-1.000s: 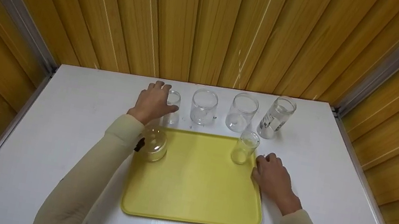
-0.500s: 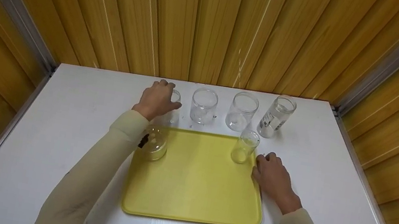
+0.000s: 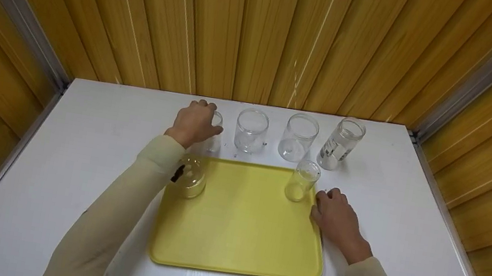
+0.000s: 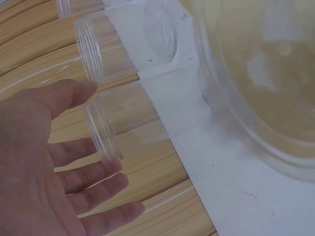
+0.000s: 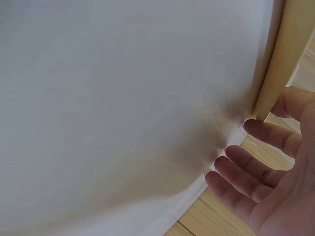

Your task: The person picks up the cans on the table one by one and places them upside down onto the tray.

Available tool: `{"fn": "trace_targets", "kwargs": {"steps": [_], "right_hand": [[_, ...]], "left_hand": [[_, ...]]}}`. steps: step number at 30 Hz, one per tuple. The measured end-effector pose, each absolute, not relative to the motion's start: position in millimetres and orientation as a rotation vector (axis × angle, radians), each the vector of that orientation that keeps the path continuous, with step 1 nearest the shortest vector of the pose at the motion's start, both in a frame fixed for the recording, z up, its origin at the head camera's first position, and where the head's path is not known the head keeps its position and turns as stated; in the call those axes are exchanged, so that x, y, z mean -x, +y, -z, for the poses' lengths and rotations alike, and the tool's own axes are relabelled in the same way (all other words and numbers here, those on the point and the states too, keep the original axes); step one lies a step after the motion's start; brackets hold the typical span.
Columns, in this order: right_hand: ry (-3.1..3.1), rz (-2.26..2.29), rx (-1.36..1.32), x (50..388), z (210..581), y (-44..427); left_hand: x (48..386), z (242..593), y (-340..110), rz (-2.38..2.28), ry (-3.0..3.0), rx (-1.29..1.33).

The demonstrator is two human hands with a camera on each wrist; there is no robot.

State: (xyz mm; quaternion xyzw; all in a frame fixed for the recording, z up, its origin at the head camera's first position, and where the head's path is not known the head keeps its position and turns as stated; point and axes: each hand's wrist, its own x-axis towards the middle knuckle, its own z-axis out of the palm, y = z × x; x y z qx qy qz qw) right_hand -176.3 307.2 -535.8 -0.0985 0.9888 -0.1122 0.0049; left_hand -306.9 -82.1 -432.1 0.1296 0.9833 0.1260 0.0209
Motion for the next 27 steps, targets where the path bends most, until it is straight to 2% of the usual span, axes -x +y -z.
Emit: {"fn": "trace_targets", "kwargs": {"steps": [27], "right_hand": [[3.116,0.346,0.316,175.4,534.6,306.1]], "left_hand": [[311.3,436.5,-81.4,-0.555,3.027,-0.449]]}}
